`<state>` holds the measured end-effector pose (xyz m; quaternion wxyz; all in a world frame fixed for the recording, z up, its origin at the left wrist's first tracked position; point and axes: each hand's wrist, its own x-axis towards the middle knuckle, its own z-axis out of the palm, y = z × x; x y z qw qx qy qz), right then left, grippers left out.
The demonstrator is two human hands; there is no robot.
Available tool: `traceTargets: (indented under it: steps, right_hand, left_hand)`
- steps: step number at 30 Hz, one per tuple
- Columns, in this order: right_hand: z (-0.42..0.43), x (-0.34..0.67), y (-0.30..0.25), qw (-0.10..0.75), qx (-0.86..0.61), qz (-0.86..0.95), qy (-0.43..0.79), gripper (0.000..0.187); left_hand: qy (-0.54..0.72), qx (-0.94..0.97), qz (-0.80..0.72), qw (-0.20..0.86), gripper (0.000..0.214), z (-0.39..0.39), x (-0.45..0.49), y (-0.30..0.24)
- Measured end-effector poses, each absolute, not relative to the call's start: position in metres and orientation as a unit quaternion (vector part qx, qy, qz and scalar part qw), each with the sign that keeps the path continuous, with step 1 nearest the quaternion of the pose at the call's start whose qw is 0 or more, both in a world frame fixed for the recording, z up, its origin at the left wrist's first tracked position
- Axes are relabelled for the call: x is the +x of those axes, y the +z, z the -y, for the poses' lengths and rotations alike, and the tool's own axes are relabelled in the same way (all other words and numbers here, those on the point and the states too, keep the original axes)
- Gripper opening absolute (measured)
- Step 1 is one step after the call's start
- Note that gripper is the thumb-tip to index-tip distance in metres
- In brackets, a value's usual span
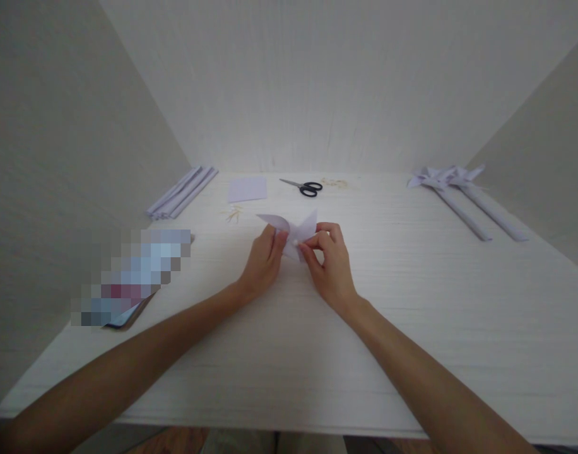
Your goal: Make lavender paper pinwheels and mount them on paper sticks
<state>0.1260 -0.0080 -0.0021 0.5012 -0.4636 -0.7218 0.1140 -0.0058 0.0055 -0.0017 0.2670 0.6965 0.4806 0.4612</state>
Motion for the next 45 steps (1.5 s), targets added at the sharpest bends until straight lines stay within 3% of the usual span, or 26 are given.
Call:
traceTargets:
  steps: [5, 12, 21, 45]
  right_hand:
    - [0.011, 0.124, 0.003, 0.485, -0.474, 0.733, 0.056, 0.013]
    - [0.008, 0.127, 0.002, 0.478, -0.483, 0.729, 0.084, 0.014]
    - [0.005, 0.133, -0.002, 0.494, -0.466, 0.722, 0.128, 0.012]
    - [0.003, 0.135, -0.004, 0.517, -0.493, 0.666, 0.215, 0.011]
  left_hand:
    - [0.477, 0.721, -0.445, 0.232, 0.022, -0.003, -0.006, -0.002]
    - [0.474, 0.715, -0.41, 0.31, 0.029, -0.004, -0.008, -0.003]
    - [0.464, 0.701, -0.423, 0.338, 0.033, -0.005, -0.009, 0.0]
    - [0.479, 0.695, -0.413, 0.343, 0.034, -0.002, -0.007, -0.001]
